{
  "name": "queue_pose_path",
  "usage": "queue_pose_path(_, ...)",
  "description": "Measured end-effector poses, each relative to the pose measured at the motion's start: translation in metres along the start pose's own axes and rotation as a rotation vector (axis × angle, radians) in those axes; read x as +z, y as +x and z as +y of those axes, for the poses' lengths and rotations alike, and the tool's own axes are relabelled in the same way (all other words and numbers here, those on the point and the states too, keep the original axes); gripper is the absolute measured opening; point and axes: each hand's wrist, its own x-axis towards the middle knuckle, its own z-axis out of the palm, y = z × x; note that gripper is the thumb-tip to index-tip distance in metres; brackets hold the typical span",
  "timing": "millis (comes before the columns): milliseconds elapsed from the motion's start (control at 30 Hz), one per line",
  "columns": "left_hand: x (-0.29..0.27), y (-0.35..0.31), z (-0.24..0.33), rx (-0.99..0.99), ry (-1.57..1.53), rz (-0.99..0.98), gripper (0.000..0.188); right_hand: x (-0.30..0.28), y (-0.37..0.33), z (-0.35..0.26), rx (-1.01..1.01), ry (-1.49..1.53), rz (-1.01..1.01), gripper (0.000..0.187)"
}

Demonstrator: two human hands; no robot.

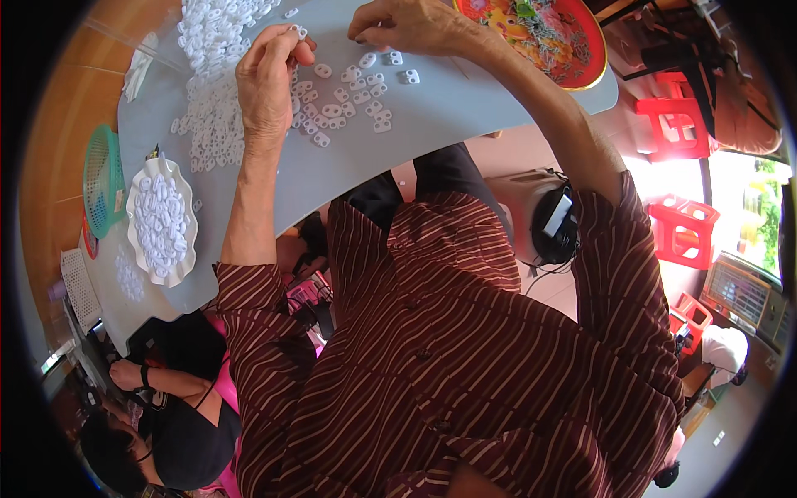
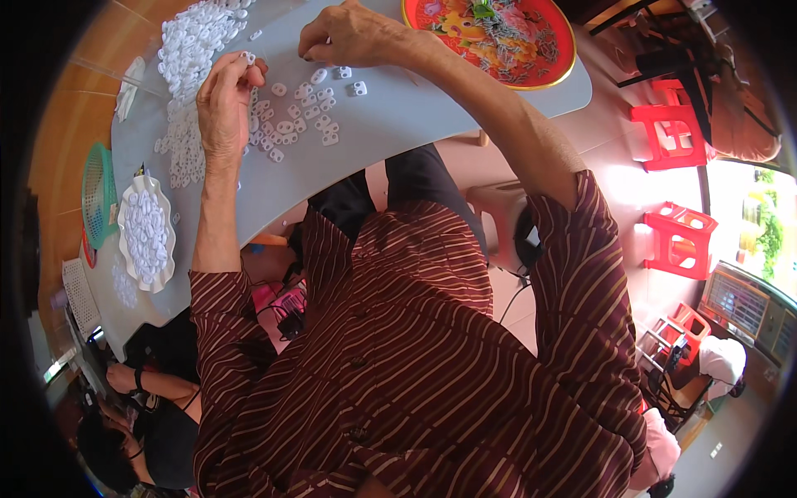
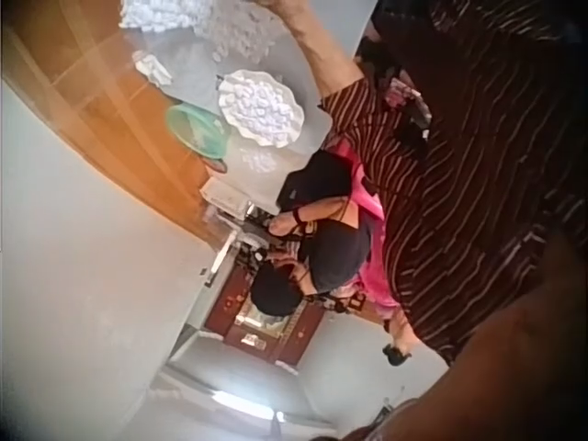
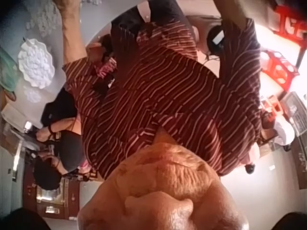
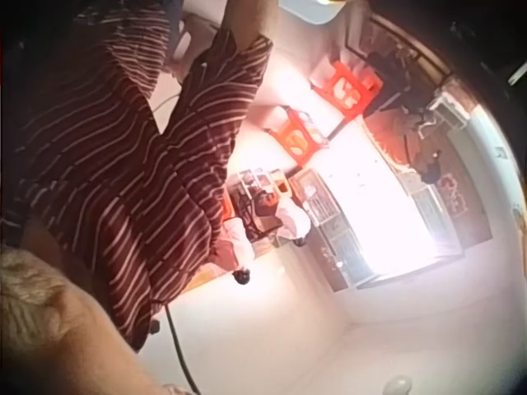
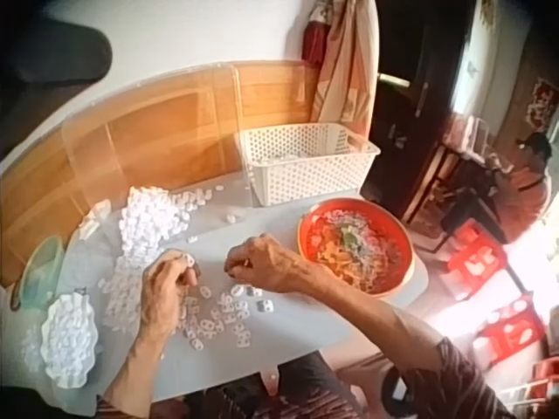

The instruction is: Assembling small white plastic components by hand at a table.

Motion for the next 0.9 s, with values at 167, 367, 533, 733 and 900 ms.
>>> queue_pose_path(167, -0.001, 0.002, -0.002, 0.016, -0.019, -0.024, 0.015, 0.000, 0.006, 0.015, 0.234, 0.634, -0.096, 0.017)
queue_pose_path(367, -0.005, 0.006, -0.002, 0.021, -0.029, 0.006, 0.014, -0.004, -0.002, 0.025, 0.281, 0.613, -0.075, 0.017)
queue_pose_path(533, -0.006, 0.003, -0.002, 0.022, -0.030, 0.006, 0.015, -0.006, -0.010, 0.029, 0.239, 0.558, -0.072, 0.016)
queue_pose_path(733, -0.012, 0.010, -0.002, 0.055, -0.026, 0.060, 0.013, -0.002, -0.028, 0.008, 0.114, 0.502, -0.115, 0.016)
queue_pose_path(900, -0.014, 0.008, 0.004, 0.020, 0.057, 0.159, 0.014, 0.007, -0.029, -0.025, 0.012, 0.565, -0.193, 0.013)
